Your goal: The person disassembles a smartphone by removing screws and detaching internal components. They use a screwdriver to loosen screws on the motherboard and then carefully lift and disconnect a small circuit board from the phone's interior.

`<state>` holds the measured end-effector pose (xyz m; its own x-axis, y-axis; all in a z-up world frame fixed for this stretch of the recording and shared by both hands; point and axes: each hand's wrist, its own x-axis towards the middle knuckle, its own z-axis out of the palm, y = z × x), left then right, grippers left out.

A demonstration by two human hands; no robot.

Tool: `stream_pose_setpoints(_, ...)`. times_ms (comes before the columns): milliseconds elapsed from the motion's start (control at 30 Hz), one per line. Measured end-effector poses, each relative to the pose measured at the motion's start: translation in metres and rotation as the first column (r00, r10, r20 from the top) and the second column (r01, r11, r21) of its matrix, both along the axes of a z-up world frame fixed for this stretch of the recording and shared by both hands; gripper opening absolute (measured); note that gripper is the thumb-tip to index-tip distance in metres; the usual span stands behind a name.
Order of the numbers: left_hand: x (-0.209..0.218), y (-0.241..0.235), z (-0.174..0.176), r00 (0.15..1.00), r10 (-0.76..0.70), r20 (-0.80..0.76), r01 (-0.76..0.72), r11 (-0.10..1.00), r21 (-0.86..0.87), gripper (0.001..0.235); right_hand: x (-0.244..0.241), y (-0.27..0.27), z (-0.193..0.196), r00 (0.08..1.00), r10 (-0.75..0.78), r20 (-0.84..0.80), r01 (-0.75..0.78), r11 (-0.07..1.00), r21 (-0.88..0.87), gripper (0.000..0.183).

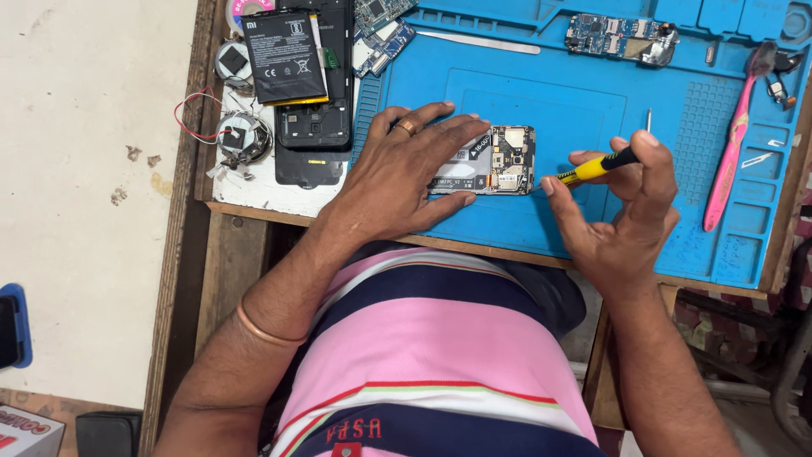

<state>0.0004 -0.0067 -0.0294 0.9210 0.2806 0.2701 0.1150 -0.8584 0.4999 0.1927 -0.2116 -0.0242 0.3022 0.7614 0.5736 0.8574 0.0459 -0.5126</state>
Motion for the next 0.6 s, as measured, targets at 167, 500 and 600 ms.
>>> stream_pose_setpoints(167, 0.0001, 0.0007, 0.0015, 1.0, -0.002, -0.001, 0.002, 1.0, -0.004, 0.075, -0.0023, 0.0052, 0.0037, 0.999, 0.005, 0.045, -0.007, 1.0, 0.026, 0.089)
stream_pose_setpoints(500, -0.0014, 0.0017, -0.002, 0.999, 0.011, 0.053, -0.011, 1.0, -0.012, 0.083, -0.0019, 0.0025, 0.0082, 0.999, 0.034, -0.018, -0.034, 0.999, -0.009, 0.085)
stream_pose_setpoints(600, -0.0021, 0.0023, -0.0014, 0.998, 0.015, 0.055, -0.013, 1.0, -0.025, 0.086, -0.0027, 0.0026, 0.0099, 0.997, 0.077, -0.006, -0.077, 0.997, -0.011, 0.084)
